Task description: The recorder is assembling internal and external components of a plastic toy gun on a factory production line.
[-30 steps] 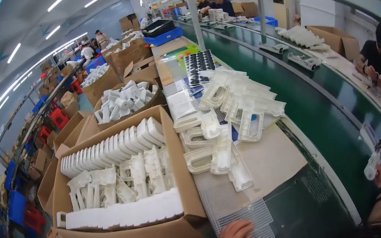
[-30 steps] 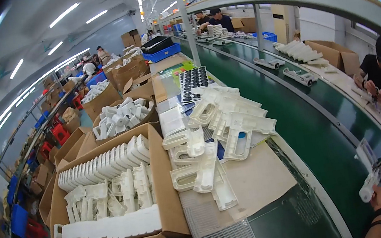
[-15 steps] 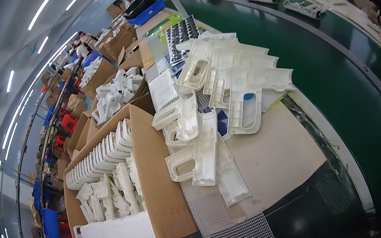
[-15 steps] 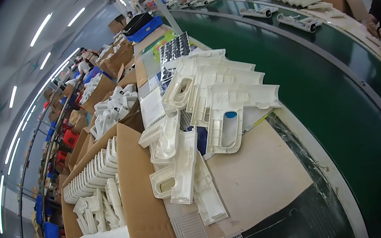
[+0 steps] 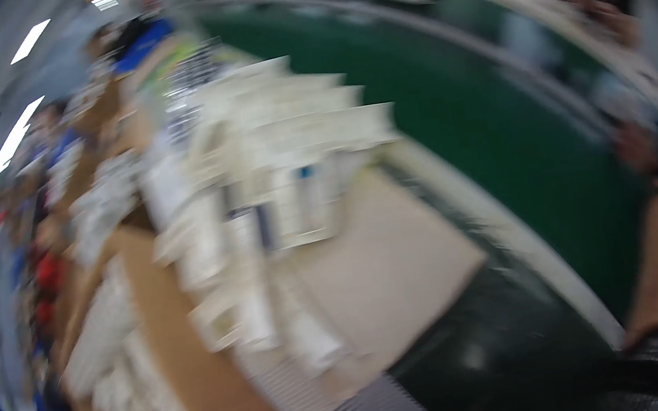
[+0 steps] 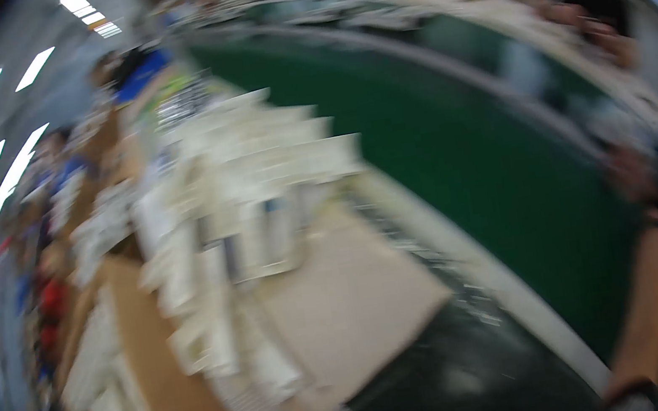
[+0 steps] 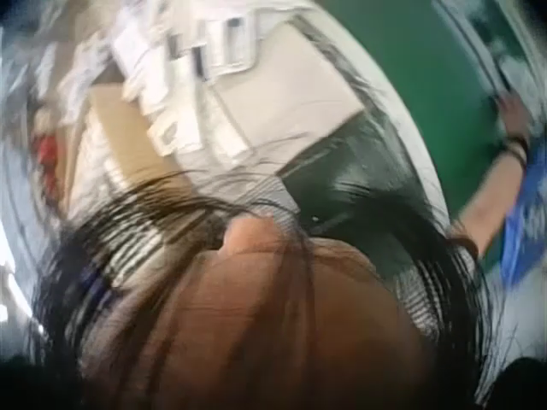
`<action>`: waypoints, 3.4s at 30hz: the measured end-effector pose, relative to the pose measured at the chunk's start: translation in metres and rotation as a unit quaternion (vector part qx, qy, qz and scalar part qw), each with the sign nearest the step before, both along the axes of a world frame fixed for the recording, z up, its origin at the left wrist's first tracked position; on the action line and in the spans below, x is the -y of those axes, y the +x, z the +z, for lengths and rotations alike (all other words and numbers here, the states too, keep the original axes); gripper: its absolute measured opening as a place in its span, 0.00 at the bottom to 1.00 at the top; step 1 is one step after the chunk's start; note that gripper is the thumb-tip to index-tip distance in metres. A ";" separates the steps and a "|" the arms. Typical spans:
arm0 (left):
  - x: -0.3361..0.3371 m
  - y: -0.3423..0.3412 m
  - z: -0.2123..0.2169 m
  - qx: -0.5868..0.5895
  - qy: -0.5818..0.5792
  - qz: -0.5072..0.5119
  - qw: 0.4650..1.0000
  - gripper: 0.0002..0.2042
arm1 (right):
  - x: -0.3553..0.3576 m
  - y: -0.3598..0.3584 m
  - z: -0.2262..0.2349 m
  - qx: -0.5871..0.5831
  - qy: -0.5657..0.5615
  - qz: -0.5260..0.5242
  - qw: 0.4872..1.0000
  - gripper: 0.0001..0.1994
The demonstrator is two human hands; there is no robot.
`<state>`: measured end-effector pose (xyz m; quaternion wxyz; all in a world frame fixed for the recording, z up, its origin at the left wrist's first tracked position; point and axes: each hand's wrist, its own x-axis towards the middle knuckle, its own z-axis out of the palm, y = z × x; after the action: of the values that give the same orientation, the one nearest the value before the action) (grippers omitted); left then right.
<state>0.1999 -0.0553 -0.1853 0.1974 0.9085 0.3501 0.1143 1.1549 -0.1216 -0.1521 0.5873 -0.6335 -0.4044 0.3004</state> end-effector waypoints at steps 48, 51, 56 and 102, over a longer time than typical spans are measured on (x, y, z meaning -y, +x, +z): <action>0.032 0.045 0.040 0.260 0.147 -0.002 0.954 0.11 | 0.250 -0.779 0.327 -0.020 0.374 0.714 0.592 0.29; 0.032 0.046 0.036 0.285 0.147 -0.020 0.947 0.09 | 0.242 -0.784 0.296 -0.102 0.232 0.753 0.607 0.25; 0.062 0.008 0.068 0.331 -0.015 -0.004 0.943 0.10 | 0.225 -0.748 0.258 -0.037 0.032 0.644 0.763 0.17; -0.122 0.104 0.078 0.127 0.333 0.340 0.870 0.09 | 0.240 -0.703 0.080 0.186 -0.331 0.249 0.891 0.18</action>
<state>0.3041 0.0671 -0.1072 -0.1249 0.7227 0.5506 0.3987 0.4522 -0.3614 -0.0718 0.1637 -0.7138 -0.5281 0.4299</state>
